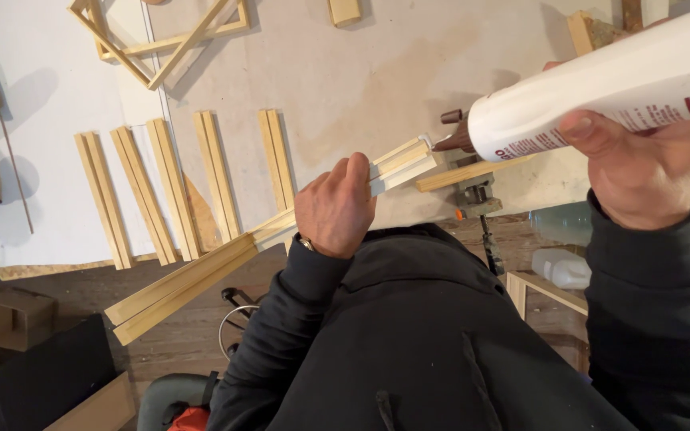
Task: The recorder is assembling wooden frame pieces using wood glue, corner clamps, and a hammer to secure them into a rectangular frame.
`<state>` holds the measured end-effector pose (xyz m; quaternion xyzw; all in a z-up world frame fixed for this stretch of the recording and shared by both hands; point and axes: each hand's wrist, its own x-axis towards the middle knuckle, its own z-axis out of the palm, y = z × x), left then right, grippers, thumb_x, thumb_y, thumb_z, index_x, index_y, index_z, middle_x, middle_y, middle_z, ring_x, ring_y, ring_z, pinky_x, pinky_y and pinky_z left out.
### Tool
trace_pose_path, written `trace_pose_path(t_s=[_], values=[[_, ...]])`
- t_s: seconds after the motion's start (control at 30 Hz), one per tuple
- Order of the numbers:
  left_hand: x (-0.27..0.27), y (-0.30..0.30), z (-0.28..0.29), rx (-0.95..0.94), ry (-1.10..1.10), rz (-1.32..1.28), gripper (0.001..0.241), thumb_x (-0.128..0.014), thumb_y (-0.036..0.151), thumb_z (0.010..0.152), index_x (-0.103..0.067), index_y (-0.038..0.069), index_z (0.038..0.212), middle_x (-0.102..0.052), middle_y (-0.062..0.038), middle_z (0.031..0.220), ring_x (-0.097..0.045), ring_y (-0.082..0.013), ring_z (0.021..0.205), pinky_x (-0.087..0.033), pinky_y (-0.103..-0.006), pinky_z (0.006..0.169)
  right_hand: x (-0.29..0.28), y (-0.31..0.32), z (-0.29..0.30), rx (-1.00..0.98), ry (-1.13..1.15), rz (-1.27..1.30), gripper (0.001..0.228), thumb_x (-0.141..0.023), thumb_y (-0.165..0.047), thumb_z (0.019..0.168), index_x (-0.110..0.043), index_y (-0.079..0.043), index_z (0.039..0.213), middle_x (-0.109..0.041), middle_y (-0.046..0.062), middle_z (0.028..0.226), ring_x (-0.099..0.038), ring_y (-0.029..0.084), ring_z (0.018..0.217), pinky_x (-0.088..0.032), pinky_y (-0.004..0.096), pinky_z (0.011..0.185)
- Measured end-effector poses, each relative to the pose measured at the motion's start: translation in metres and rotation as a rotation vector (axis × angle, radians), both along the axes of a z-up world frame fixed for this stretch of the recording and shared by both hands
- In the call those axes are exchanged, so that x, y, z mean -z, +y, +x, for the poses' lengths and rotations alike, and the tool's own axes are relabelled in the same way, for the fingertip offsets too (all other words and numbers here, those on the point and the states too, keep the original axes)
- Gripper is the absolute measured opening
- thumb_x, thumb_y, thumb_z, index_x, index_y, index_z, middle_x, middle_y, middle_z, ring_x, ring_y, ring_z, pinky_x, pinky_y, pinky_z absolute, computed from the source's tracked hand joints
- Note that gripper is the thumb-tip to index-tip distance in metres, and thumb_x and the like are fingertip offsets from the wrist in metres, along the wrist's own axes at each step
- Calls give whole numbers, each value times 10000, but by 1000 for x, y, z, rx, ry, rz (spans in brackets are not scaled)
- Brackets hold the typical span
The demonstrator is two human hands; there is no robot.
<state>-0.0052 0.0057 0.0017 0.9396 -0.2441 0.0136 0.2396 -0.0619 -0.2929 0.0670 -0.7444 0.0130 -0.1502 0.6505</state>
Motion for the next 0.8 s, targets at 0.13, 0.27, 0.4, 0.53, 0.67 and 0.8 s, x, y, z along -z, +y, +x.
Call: trace_pose_path(t_s=[0.13, 0.27, 0.4, 0.53, 0.67, 0.8], values=[[1, 0, 0, -5, -12, 8, 223, -723, 120, 840, -502, 96, 863, -598, -57, 758, -631, -275, 619, -467, -414, 528, -18, 15, 6, -34, -75, 7, 543, -874, -220, 1042, -500, -32, 1387, -660, 74, 1227, -730, 237, 1176, -584, 427, 1086], [2, 1, 0, -4, 21, 25, 204, -718, 102, 844, -516, 99, 872, -603, -47, 747, -629, -259, 597, -470, -403, 519, 1, -1, -6, 16, 30, -27, 545, -856, -171, 1028, -507, -13, 1415, -678, 114, 1192, -735, 270, 1166, -560, 430, 1085], [0, 2, 0, 6, -24, -22, 222, -725, 110, 824, -510, 99, 877, -610, -48, 768, -633, -263, 617, -471, -404, 527, 16, -12, -12, 32, 70, -10, 527, -864, -106, 1061, -518, 6, 1444, -664, 136, 1173, -727, 292, 1159, -542, 436, 1097], [5, 2, 0, 7, 15, 19, 217, -721, 93, 829, -507, 98, 867, -607, -49, 757, -626, -257, 595, -468, -399, 514, -5, 4, -2, -15, -18, -84, 557, -834, -171, 1029, -475, -36, 1434, -691, 115, 1237, -753, 271, 1198, -589, 432, 1080], [4, 3, -1, 11, 4, 0, 228, -729, 99, 825, -507, 96, 874, -603, -53, 756, -625, -263, 599, -465, -406, 516, 2, 3, -7, 7, 8, -18, 550, -857, -146, 1053, -488, -27, 1444, -654, 110, 1191, -739, 279, 1169, -553, 428, 1073], [6, 5, -1, -4, 8, 12, 216, -722, 82, 833, -512, 101, 880, -610, -47, 762, -631, -262, 606, -466, -409, 518, -5, 8, -5, 6, 17, -40, 541, -842, -174, 1049, -486, -21, 1427, -695, 122, 1226, -757, 280, 1191, -585, 434, 1090]])
